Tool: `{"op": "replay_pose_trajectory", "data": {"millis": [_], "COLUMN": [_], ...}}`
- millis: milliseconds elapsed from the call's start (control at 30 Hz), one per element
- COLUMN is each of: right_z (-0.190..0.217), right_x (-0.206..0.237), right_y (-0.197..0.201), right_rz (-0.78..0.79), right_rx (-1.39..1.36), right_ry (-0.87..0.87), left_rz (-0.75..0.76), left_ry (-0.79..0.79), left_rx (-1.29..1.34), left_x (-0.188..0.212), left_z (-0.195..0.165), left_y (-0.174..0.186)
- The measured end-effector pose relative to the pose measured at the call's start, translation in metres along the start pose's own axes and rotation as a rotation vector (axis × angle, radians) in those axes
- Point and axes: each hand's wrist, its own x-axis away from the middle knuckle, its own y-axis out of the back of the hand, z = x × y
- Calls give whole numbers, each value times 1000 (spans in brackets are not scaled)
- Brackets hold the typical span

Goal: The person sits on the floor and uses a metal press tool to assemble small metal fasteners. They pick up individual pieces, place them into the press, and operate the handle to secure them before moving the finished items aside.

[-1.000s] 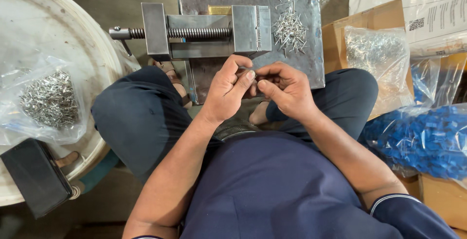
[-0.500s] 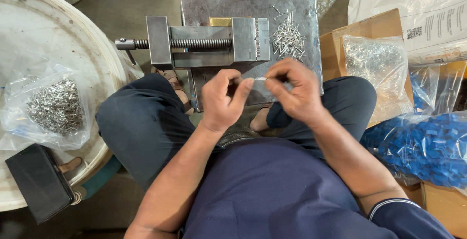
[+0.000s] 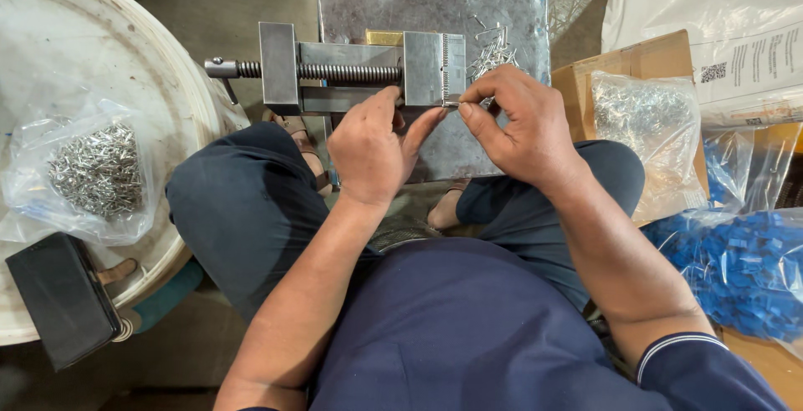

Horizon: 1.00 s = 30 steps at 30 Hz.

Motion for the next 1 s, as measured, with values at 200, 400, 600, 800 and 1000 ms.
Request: {"op": "replay_pose_trajectory", "data": {"millis": [200, 400, 600, 800, 1000], "right_z": [7, 12, 9, -27, -79], "right_x": [-13, -21, -21, 16, 58], "right_y": [3, 5, 6, 2, -16], "right_rz": [62, 120, 117, -47, -169], "right_rx": [50, 147, 191, -80, -388], "right_ry": [14, 38, 65, -156, -479], "left_rz": [11, 48, 64, 130, 300], "left_ry": [40, 75, 83, 139, 315], "left_rx": [37, 51, 46, 50, 40], "left_x": [-6, -7, -10, -17, -30], "left_z": [0, -1, -2, -9, -17], "left_y": [0, 3, 6, 12, 18]}}
